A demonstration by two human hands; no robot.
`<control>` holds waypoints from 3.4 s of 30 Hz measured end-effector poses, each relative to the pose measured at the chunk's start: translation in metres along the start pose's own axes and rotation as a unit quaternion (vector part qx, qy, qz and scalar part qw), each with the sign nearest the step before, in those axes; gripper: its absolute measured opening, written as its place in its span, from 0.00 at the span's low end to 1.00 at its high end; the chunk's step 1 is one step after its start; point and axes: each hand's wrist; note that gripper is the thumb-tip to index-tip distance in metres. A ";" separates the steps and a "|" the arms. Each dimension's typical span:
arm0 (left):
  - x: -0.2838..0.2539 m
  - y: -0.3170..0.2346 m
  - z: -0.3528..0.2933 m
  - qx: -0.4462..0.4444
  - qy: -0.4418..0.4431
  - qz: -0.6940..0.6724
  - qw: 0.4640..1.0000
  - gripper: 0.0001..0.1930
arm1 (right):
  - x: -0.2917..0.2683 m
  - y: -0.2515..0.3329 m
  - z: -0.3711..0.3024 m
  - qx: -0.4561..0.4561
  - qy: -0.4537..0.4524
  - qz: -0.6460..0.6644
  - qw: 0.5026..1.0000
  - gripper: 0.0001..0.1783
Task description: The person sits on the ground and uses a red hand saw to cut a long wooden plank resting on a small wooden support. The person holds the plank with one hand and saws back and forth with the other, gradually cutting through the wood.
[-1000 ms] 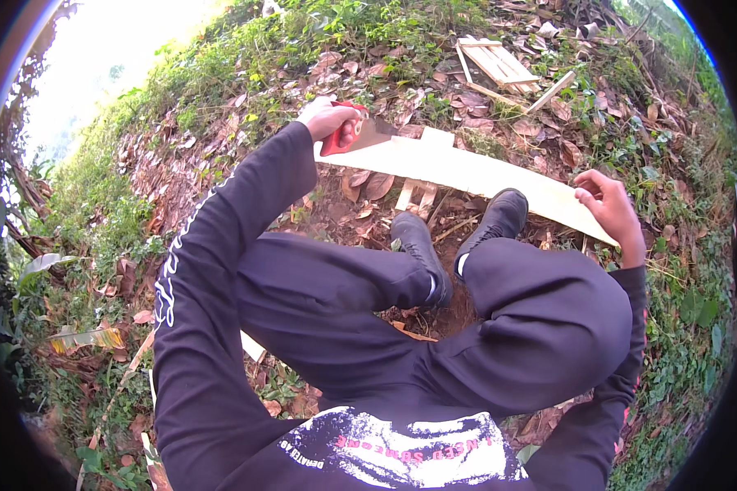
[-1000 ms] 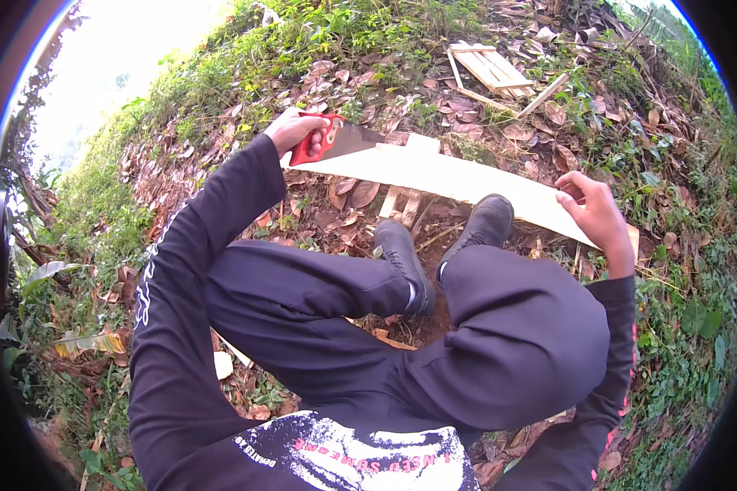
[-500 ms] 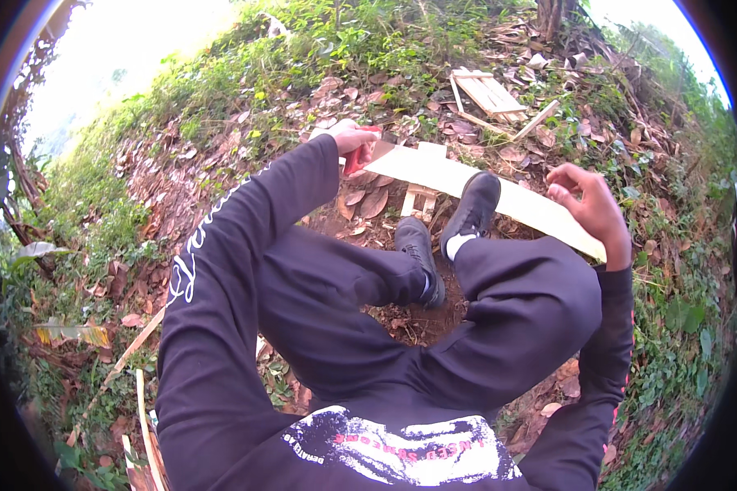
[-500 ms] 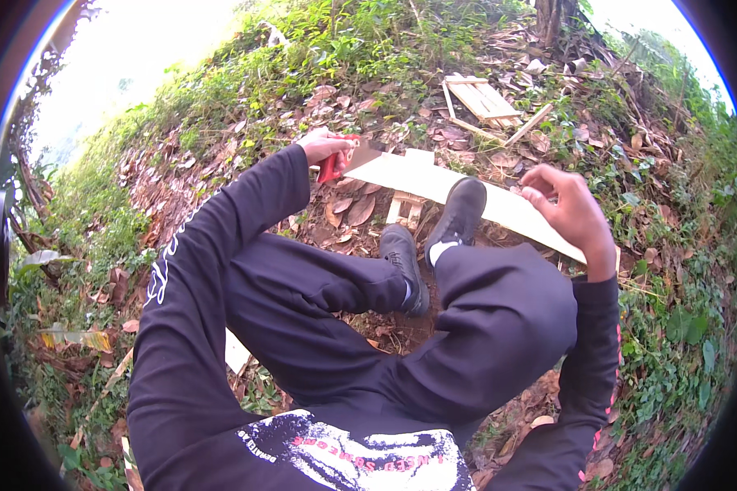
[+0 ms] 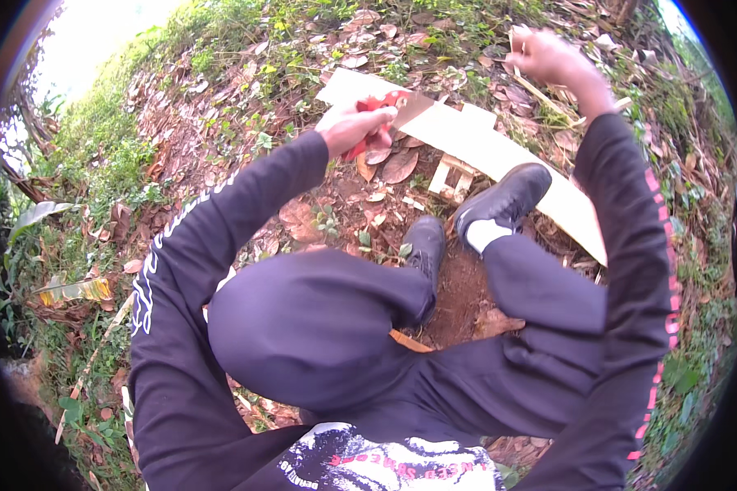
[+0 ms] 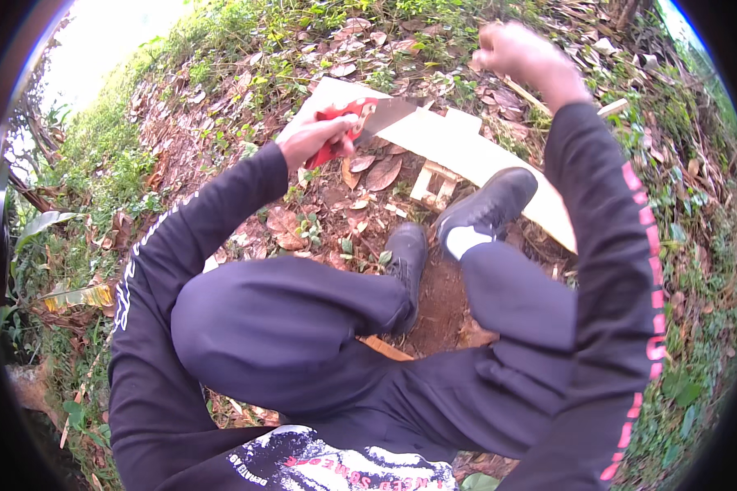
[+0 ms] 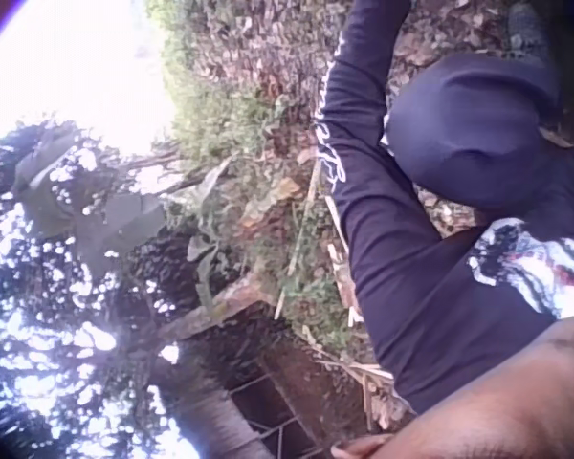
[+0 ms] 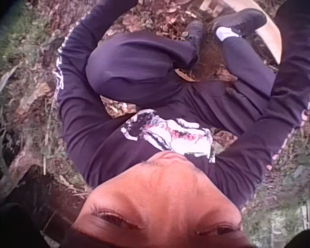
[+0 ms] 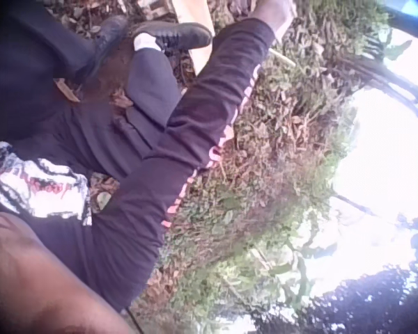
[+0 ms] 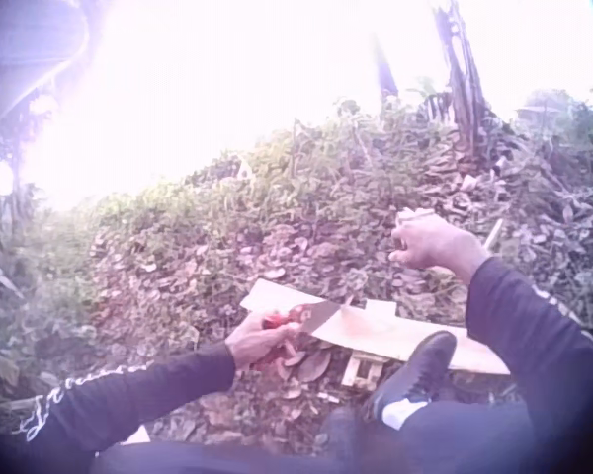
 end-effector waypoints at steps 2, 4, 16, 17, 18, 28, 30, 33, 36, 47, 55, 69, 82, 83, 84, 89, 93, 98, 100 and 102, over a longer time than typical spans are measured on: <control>-0.006 -0.007 0.021 0.004 -0.004 -0.035 0.999 0.08 | 0.068 -0.036 0.049 -0.008 -0.022 0.056 0.998 0.17; -0.031 -0.017 0.026 0.002 0.000 -0.009 1.000 0.07 | 0.114 -0.049 0.099 -0.007 0.020 0.142 0.990 0.18; -0.111 0.026 0.112 -0.083 -0.030 -0.023 0.996 0.10 | 0.335 -0.069 0.234 0.315 -0.004 0.181 0.932 0.39; -0.113 0.022 0.113 -0.075 -0.024 -0.034 0.996 0.10 | 0.337 -0.070 0.235 0.310 -0.007 0.191 0.931 0.39; -0.113 0.022 0.115 -0.066 -0.033 -0.044 0.996 0.11 | 0.336 -0.070 0.235 0.305 -0.009 0.200 0.931 0.39; -0.079 0.000 0.096 -0.001 -0.005 -0.119 0.993 0.08 | 0.370 -0.148 0.257 0.089 -0.034 0.141 0.985 0.26; -0.081 0.007 0.081 -0.035 0.000 -0.097 0.995 0.06 | 0.379 -0.122 0.245 0.109 -0.013 0.181 0.977 0.25; -0.093 0.022 0.048 -0.078 -0.021 -0.127 0.989 0.07 | 0.335 -0.062 0.221 0.143 0.047 0.214 0.965 0.27; -0.120 0.047 0.040 -0.110 -0.001 -0.062 0.992 0.08 | 0.323 -0.071 0.230 0.148 0.096 0.192 0.965 0.27; -0.087 0.023 0.103 -0.105 -0.075 -0.088 0.988 0.13 | 0.355 -0.030 0.292 0.202 -0.127 0.102 0.966 0.21; -0.010 0.087 0.117 0.003 -0.204 -0.125 0.971 0.17 | 0.369 -0.057 0.309 0.233 -0.174 0.099 0.952 0.17; 0.008 0.113 0.158 0.026 -0.239 -0.064 0.969 0.14 | 0.379 -0.060 0.305 0.233 -0.177 0.106 0.950 0.18; 0.021 0.115 0.127 0.009 -0.229 -0.119 0.966 0.08 | 0.386 -0.042 0.275 0.075 -0.282 0.125 0.948 0.13; 0.023 0.119 0.127 0.012 -0.219 -0.098 0.971 0.09 | 0.390 -0.040 0.272 0.064 -0.264 0.136 0.953 0.13; 0.024 0.123 0.126 0.016 -0.210 -0.076 0.975 0.09 | 0.392 -0.040 0.272 0.070 -0.257 0.126 0.956 0.15; 0.013 0.131 0.131 0.036 -0.210 -0.077 0.974 0.11 | 0.396 -0.042 0.292 0.091 -0.259 0.124 0.954 0.21; 0.013 0.136 0.133 0.018 -0.235 -0.072 0.969 0.11 | 0.404 -0.038 0.301 0.146 -0.236 0.134 0.951 0.26; 0.017 0.122 0.151 0.024 -0.223 -0.120 0.967 0.12 | 0.394 -0.034 0.289 0.138 -0.344 0.067 0.927 0.19; 0.019 0.123 0.147 0.030 -0.219 -0.088 0.971 0.10 | 0.385 -0.034 0.285 0.136 -0.336 0.043 0.931 0.16; 0.021 0.127 0.142 0.020 -0.213 -0.071 0.974 0.09 | 0.390 -0.038 0.283 0.105 -0.271 0.087 0.953 0.17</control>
Point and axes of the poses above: each hand's wrist, its own z-axis towards the middle knuckle, its own x-axis out of the palm, y = z × x, and after that the axes turned 11 degrees about y, right-handed
